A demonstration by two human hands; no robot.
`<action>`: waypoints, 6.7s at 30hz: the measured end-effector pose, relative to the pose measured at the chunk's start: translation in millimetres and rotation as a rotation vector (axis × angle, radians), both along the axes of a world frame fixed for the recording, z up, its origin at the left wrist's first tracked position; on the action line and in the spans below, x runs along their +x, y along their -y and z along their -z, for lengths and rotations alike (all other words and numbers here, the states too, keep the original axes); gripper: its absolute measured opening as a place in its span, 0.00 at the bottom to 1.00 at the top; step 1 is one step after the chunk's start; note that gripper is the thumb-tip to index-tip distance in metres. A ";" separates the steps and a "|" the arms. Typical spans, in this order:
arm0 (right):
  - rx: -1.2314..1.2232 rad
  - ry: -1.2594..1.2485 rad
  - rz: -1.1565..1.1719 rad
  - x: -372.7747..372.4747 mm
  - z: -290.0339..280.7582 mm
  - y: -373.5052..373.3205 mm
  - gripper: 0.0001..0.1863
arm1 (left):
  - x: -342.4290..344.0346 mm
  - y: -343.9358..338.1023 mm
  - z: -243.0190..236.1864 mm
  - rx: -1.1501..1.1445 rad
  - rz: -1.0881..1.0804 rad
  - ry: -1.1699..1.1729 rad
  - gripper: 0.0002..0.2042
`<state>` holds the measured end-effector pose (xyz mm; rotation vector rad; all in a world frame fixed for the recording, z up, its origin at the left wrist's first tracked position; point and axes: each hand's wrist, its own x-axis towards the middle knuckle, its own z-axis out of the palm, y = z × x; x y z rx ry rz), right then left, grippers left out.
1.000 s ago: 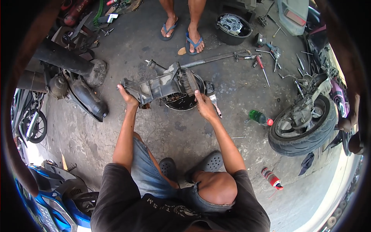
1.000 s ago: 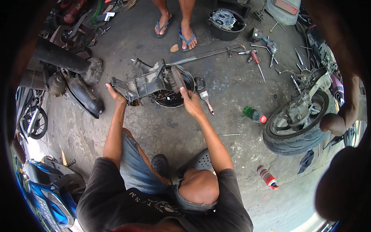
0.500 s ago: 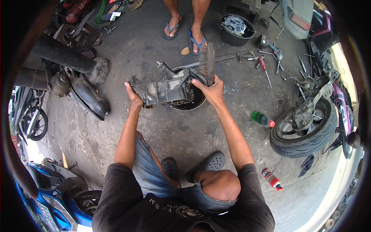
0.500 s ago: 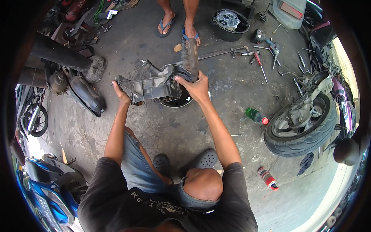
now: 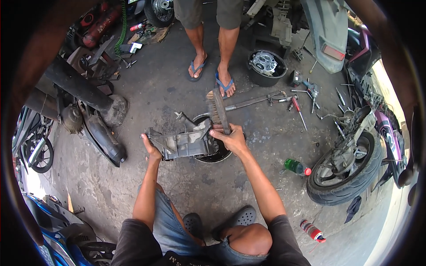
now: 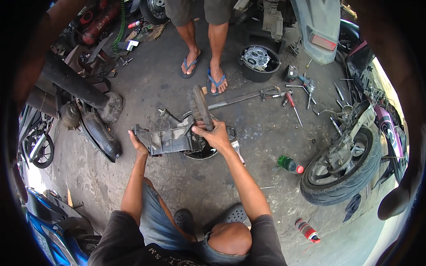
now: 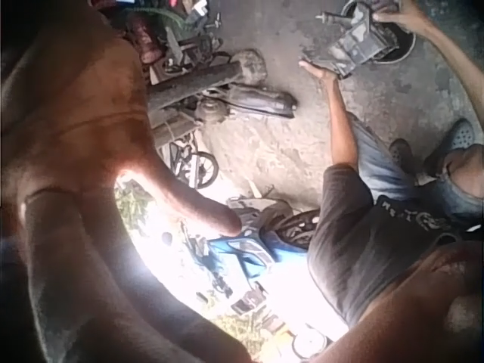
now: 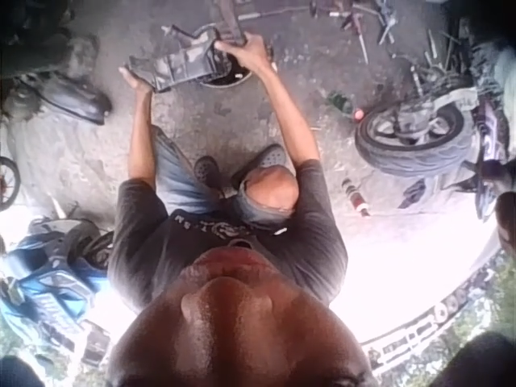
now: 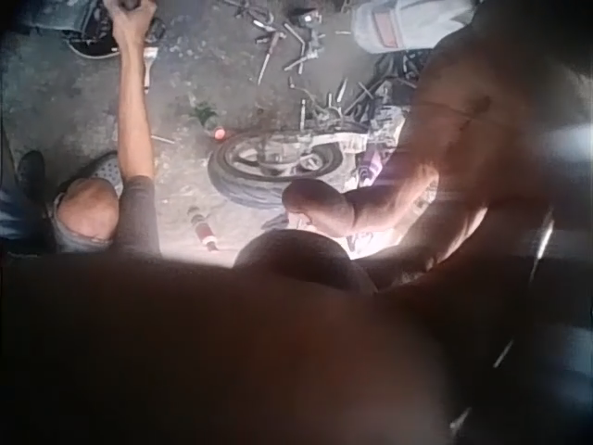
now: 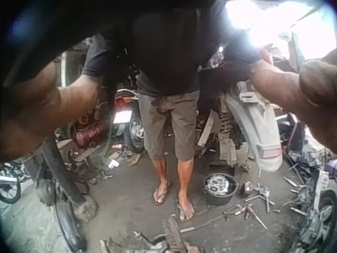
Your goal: Cleaning an engine crankcase with a wire brush and liquid, then using an air impact wrench to assemble engine parts.
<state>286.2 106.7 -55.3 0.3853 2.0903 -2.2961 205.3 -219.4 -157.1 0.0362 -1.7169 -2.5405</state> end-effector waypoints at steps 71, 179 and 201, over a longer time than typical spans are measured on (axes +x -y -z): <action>0.577 0.092 -0.096 24.5 22.8 57.2 0.31 | -8.1 -67.4 -153.9 -1.325 -0.331 0.135 0.21; 0.647 0.020 -0.189 1.5 20.3 46.6 0.33 | -8.4 -63.3 -155.8 -1.262 -0.432 0.182 0.22; 0.652 0.006 -0.150 3.2 16.2 50.5 0.33 | -18.8 -58.9 -151.1 -1.259 -0.456 0.114 0.21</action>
